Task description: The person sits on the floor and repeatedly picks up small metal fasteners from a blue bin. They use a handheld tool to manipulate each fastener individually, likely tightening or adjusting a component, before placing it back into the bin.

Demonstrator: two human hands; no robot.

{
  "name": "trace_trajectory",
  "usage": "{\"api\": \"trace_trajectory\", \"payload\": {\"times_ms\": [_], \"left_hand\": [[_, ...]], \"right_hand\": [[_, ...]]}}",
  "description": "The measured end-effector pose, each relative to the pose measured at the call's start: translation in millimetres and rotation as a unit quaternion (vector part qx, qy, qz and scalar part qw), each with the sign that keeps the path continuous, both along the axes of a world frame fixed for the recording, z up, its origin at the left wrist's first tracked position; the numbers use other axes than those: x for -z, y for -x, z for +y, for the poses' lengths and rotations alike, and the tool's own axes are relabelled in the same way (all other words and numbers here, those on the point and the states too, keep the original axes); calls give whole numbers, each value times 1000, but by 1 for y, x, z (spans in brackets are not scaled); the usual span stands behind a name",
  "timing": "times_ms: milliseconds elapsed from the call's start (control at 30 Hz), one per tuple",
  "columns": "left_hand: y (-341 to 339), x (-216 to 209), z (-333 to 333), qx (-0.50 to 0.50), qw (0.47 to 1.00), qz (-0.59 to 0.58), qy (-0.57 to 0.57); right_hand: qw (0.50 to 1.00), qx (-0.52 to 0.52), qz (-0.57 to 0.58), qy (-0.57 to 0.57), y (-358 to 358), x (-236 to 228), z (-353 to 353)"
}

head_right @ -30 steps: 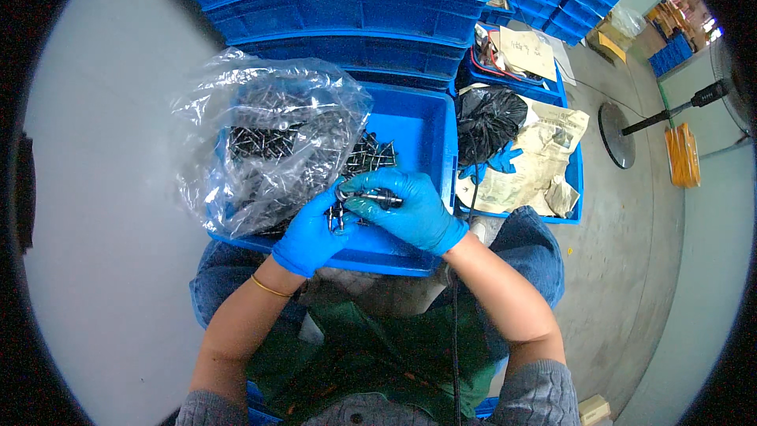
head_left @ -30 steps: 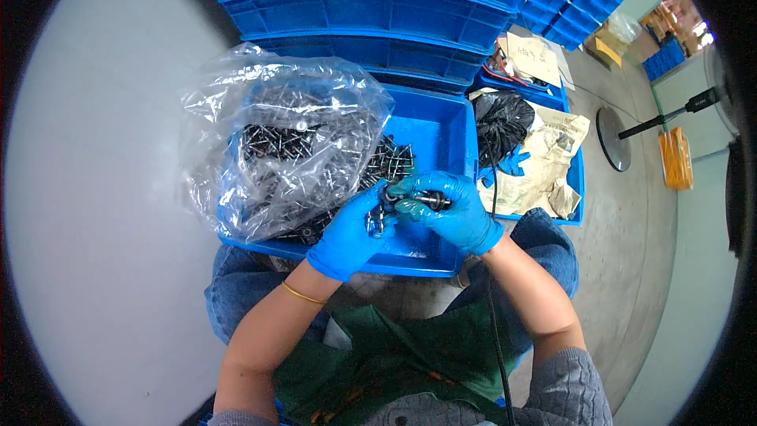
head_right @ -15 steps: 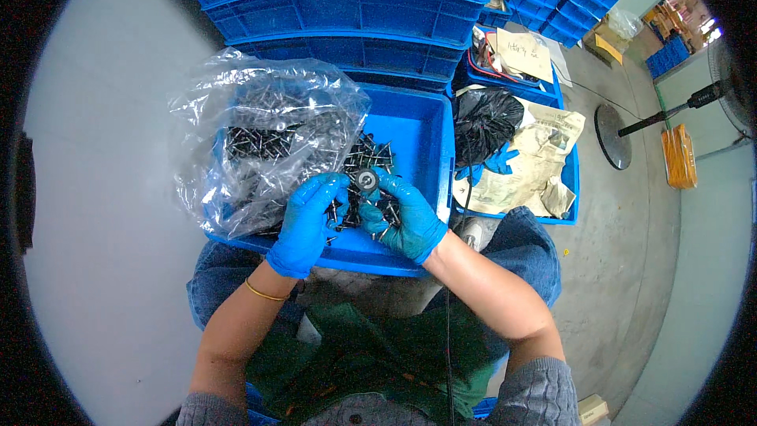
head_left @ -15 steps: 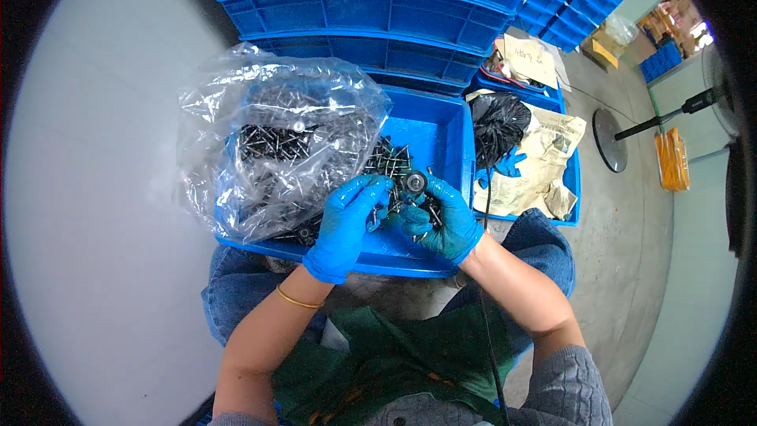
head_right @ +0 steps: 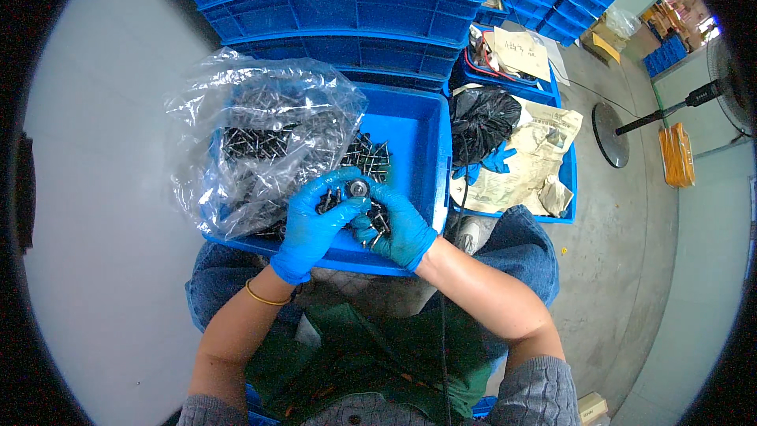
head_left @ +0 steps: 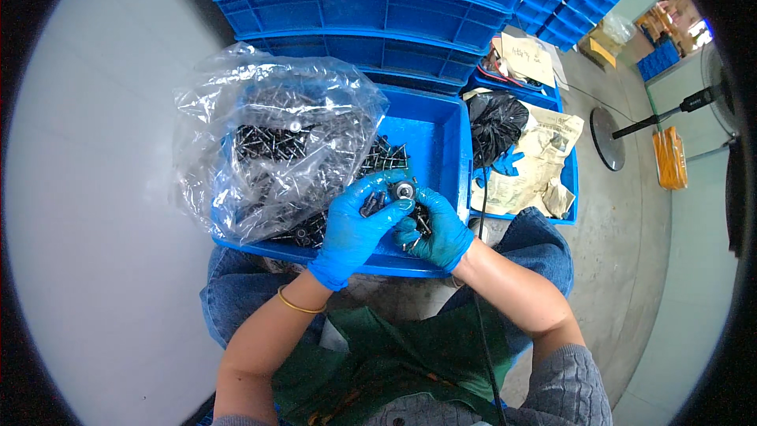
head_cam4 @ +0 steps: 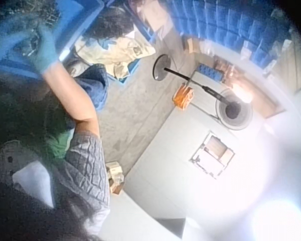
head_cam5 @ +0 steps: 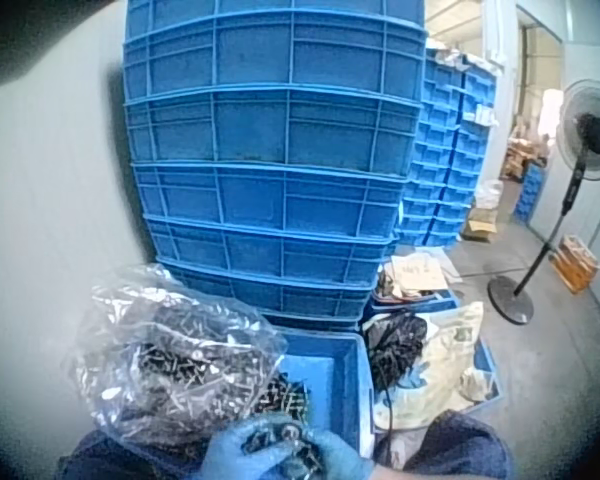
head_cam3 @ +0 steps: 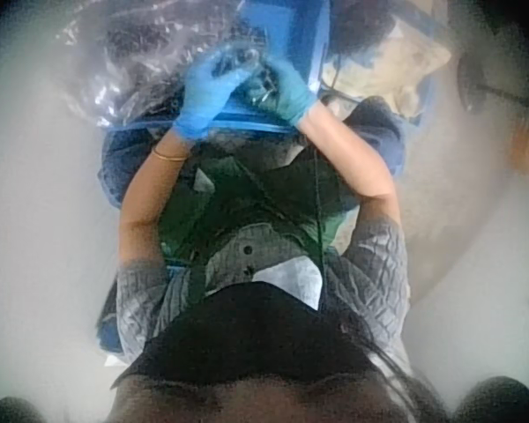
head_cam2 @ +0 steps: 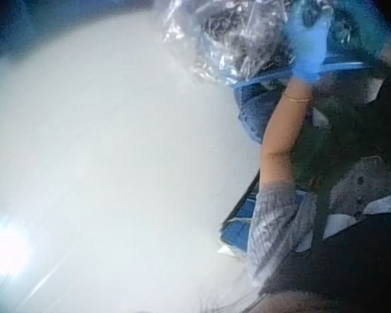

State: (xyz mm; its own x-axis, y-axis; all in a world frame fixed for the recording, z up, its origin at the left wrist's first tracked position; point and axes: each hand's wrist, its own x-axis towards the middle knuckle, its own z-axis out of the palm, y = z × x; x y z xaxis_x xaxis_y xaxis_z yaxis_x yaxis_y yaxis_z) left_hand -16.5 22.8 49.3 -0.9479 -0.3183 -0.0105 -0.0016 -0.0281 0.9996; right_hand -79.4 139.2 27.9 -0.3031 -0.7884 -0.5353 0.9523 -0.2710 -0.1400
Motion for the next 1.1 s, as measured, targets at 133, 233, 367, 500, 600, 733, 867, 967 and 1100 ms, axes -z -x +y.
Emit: {"api": "trace_trajectory", "payload": {"times_ms": [133, 233, 367, 500, 600, 733, 867, 967, 1100], "left_hand": [[-4, 5, -7, 24, 999, -38, 5], [-3, 0, -9, 35, 996, -70, -46], [-4, 2, -11, 20, 992, -95, -75], [-4, -6, -9, -8, 986, -134, -98], [-2, 7, -12, -39, 984, -129, -115], [-1, 9, -10, -74, 979, -129, -143], [-3, 6, -10, -72, 975, -153, -146], [-5, 8, -10, -85, 975, -139, -154], [-5, 13, -11, -87, 981, -106, -136]], "right_hand": [[1000, -13, 7, -23, 0, 2, -2], [999, -24, 22, -33, 2, -1, 0], [997, -58, 23, -55, 3, 0, -2], [986, -42, 43, -152, 1, -5, -7], [971, -14, 145, -187, 0, -9, -10], [925, 31, 334, -179, 2, -1, -11], [905, 7, 392, -166, 1, -5, -10], [908, -29, 385, -159, 2, -6, -8], [914, -24, 379, -144, 2, -6, -7]]}}
